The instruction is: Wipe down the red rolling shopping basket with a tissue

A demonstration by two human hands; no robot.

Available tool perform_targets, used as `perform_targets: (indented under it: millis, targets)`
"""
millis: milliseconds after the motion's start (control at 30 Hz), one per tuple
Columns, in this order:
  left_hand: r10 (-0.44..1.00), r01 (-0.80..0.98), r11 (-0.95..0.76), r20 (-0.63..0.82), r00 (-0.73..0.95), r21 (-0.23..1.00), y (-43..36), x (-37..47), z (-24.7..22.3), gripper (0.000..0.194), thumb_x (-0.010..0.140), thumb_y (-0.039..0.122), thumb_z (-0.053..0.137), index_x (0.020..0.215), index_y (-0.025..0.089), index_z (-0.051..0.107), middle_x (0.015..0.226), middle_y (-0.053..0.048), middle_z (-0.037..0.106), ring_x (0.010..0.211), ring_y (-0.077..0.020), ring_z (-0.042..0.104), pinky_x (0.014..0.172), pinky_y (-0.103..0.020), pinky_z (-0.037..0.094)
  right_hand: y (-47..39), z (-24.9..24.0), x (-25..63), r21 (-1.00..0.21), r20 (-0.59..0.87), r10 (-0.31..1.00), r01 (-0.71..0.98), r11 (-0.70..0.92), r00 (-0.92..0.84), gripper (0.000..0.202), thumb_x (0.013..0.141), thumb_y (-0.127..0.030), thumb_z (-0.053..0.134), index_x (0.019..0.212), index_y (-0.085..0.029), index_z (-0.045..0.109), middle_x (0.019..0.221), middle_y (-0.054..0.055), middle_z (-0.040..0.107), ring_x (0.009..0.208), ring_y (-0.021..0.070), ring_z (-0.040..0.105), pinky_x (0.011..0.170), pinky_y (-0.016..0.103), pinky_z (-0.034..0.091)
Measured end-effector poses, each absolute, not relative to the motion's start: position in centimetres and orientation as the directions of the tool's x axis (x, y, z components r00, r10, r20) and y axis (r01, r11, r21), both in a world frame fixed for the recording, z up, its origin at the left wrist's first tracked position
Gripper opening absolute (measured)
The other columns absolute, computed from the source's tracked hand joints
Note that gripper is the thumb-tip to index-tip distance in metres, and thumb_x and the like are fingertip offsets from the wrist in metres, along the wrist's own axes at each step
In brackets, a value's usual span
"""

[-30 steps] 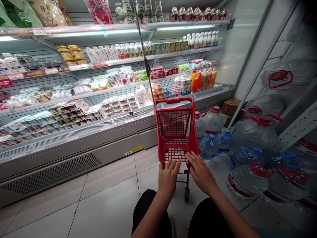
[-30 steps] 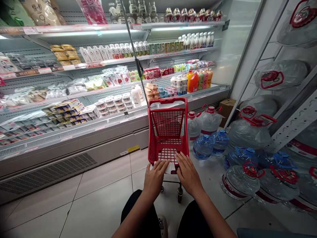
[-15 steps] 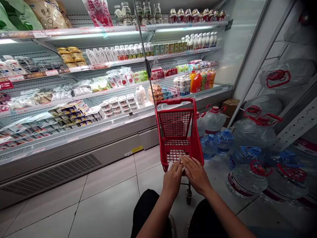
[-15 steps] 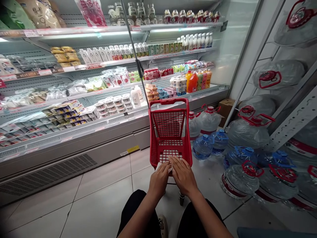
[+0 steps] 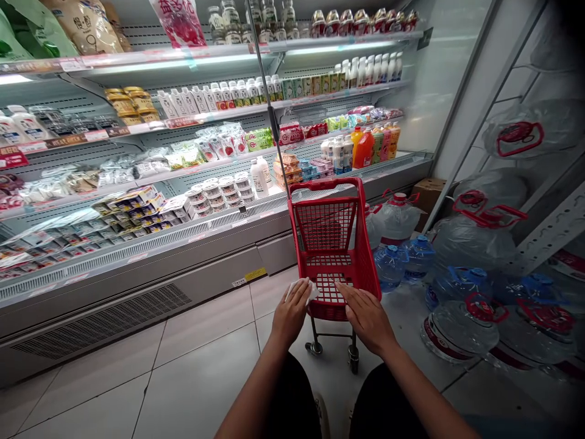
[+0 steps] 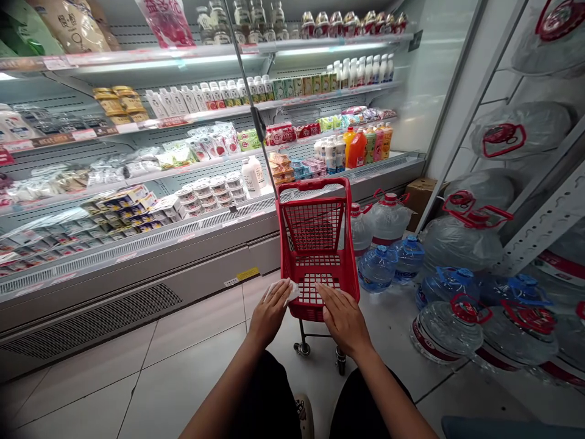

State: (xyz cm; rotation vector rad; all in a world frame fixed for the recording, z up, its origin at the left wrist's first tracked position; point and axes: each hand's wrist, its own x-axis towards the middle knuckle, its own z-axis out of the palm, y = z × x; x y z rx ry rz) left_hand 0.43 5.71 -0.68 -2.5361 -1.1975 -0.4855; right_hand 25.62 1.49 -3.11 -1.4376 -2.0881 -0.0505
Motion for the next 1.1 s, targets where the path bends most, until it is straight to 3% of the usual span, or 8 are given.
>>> perform_targets:
  millis: [167, 333, 500, 633, 767, 900, 1000, 1100]
  targets:
    - [0.683, 0.795, -0.604, 0.483, 0.548, -0.048, 3.8, 0.3, -2.2, 0.059, 0.104, 0.010, 0.038, 0.162, 0.020, 0.033, 0.163, -0.008, 0.044, 0.155, -0.0211, 0.034, 0.122, -0.044, 0.042, 1.6, -3.1, 25.1, -0.262, 0.504, 0.825, 0.866, 0.426, -0.254, 0.063, 0.104, -0.025, 0.034, 0.166, -0.033, 0.023, 0.162, -0.001, 0.047, 0.144, 0.0206, 0.048, 0.120, 0.044, 0.032]
    - [0.570, 0.612, -0.791, 0.399, 0.718, 0.028, 0.8, -1.0, -4.1, 0.054, 0.106, 0.012, 0.039, 0.158, 0.024, 0.040, 0.156, -0.008, 0.054, 0.151, -0.0181, 0.042, 0.120, -0.041, 0.045, 1.4, -3.4, 25.5, -0.252, 0.524, 0.816, 0.871, 0.422, -0.244, 0.065, 0.103, -0.025, 0.037, 0.166, -0.033, 0.023, 0.160, -0.001, 0.048, 0.142, 0.0212, 0.049, 0.118, 0.044, 0.033]
    - [0.522, 0.518, -0.844, 0.428, 0.738, 0.137, 1.2, -1.0, -3.6, 0.041, 0.101, 0.005, 0.042, 0.136, 0.016, 0.060, 0.152, -0.011, 0.058, 0.151, -0.0201, 0.042, 0.117, -0.040, 0.049, 1.1, -3.4, 26.0, -0.251, 0.522, 0.821, 0.879, 0.406, -0.231, 0.066, 0.102, -0.025, 0.038, 0.166, -0.035, 0.022, 0.161, -0.003, 0.048, 0.142, 0.0209, 0.049, 0.117, 0.044, 0.034]
    - [0.496, 0.509, -0.855, 0.445, 0.746, 0.099, 2.1, -0.6, -3.3, 0.031, 0.096, 0.004, 0.051, 0.120, 0.017, 0.065, 0.149, -0.012, 0.060, 0.148, -0.0206, 0.046, 0.114, -0.037, 0.052, 0.9, -3.1, 26.2, -0.252, 0.514, 0.826, 0.880, 0.404, -0.232, 0.066, 0.102, -0.025, 0.037, 0.165, -0.035, 0.023, 0.160, -0.003, 0.049, 0.141, 0.0214, 0.050, 0.117, 0.044, 0.034]
    - [0.431, 0.482, -0.876, 0.438, 0.789, -0.008, 2.9, -1.2, -2.7, 0.044, 0.100, 0.003, 0.048, 0.141, 0.017, 0.055, 0.152, -0.010, 0.058, 0.148, -0.0188, 0.045, 0.115, -0.035, 0.051, 0.9, -3.3, 26.4, -0.248, 0.517, 0.823, 0.880, 0.406, -0.234, 0.065, 0.102, -0.026, 0.038, 0.165, -0.035, 0.023, 0.160, -0.003, 0.049, 0.142, 0.0213, 0.049, 0.117, 0.044, 0.034]
    - [0.445, 0.492, -0.870, 0.394, 0.804, -0.021, 4.2, -1.6, -0.8, 0.063, 0.104, 0.006, 0.041, 0.163, 0.021, 0.028, 0.162, -0.008, 0.045, 0.152, -0.0174, 0.039, 0.121, -0.035, 0.045, 1.0, -3.4, 26.4, -0.246, 0.511, 0.826, 0.880, 0.407, -0.239, 0.064, 0.103, -0.025, 0.037, 0.165, -0.035, 0.024, 0.161, -0.003, 0.048, 0.143, 0.0209, 0.049, 0.118, 0.045, 0.033]
    - [0.515, 0.546, -0.838, 0.327, 0.793, -0.004, 5.3, -1.8, 0.5, 0.072, 0.102, 0.003, 0.037, 0.166, 0.028, 0.016, 0.169, -0.003, 0.033, 0.156, -0.0153, 0.029, 0.120, -0.034, 0.044, 0.9, -3.3, 26.4, -0.244, 0.514, 0.825, 0.882, 0.404, -0.236, 0.063, 0.103, -0.026, 0.037, 0.165, -0.035, 0.025, 0.161, -0.002, 0.048, 0.143, 0.0211, 0.049, 0.117, 0.045, 0.034]
    - [0.554, 0.584, -0.811, 0.289, 0.781, -0.023, 6.2, -1.9, 0.8, 0.075, 0.100, 0.000, 0.036, 0.166, 0.032, 0.017, 0.170, 0.000, 0.030, 0.158, -0.0137, 0.024, 0.119, -0.034, 0.045, 0.9, -3.0, 26.3, -0.239, 0.519, 0.821, 0.882, 0.407, -0.238, 0.063, 0.104, -0.027, 0.037, 0.165, -0.036, 0.025, 0.160, -0.002, 0.049, 0.142, 0.0209, 0.050, 0.116, 0.044, 0.035]
